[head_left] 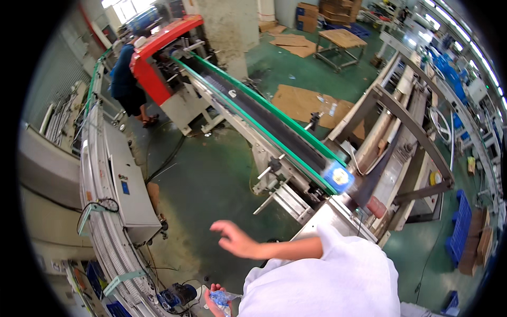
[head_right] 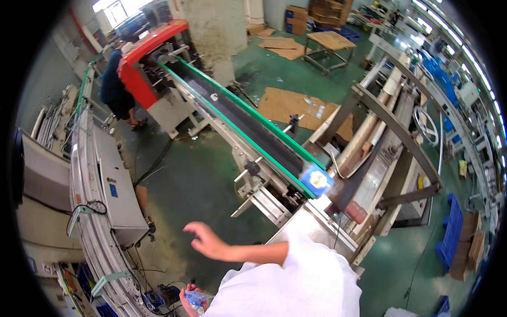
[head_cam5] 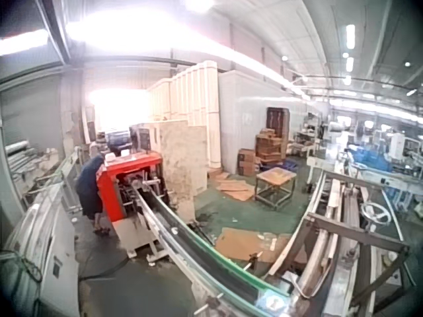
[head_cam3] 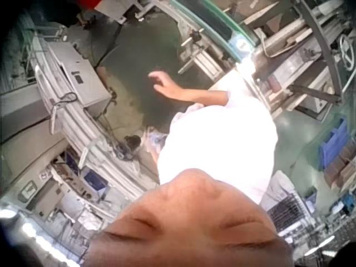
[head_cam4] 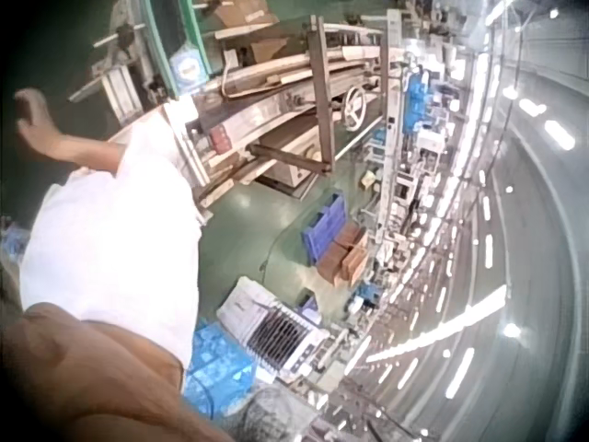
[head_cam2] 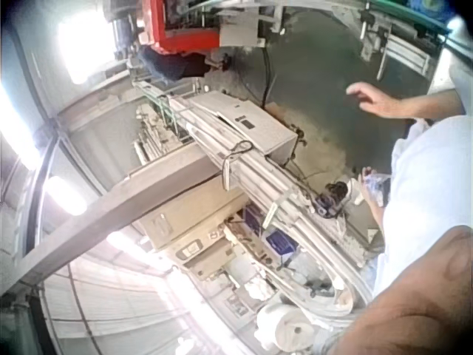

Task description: The person picks rolls of tissue paper from a blue basket, wraps each roll in plastic packaging, and places the packaged rolls onto a conveyor belt. The process is repeated multiple times throughout the clip.

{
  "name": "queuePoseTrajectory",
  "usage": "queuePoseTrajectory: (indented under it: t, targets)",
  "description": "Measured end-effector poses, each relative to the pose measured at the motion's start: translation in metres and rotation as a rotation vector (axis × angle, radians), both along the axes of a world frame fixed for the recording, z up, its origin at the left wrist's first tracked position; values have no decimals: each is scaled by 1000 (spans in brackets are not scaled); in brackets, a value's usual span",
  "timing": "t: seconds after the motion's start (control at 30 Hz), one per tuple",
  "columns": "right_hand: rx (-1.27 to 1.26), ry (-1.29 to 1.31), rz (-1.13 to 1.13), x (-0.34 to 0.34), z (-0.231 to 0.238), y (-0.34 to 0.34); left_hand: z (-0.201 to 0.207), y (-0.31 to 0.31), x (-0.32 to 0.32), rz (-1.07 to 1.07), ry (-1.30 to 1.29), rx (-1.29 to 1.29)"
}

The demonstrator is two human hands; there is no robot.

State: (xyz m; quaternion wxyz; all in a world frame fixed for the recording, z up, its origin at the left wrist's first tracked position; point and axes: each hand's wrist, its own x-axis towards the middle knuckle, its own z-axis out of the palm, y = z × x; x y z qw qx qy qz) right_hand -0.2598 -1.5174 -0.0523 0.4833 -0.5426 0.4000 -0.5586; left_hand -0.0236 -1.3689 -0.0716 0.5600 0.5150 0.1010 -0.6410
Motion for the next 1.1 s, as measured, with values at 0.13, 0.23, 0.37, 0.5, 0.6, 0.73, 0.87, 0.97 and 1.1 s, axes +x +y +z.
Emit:
queuePoseTrajectory:
  t: [0.13,0.23,0.37,0.5,0.6,0.73,0.87,0.97,1.1]
  targets:
    - [192,-180,465,57,2,39,0,34,5,-77,-99,98]
    - [237,-191,595,69,-7,54,-1,61,11,-153,-164,164]
    - [278,-103,629,85,-20,73,2,100,17,-195,-213,182]
    - [245,-109,637,95,-6,110,8,151,24,-165,-238,126]
    - [220,-83,718,115,6,158,21,199,20,-48,-252,117]
    - [54,-74,857,165,-3,252,-30,305,42,332,-129,-216]
    - [131,-24,1099,202,-2,376,-18,414,36,670,-156,-118]
    - [259,48,1440,230,-6,478,6,505,25,842,-215,-118]
    - [297,152,1826,252,-16,590,-12,633,-4,1107,-238,-215]
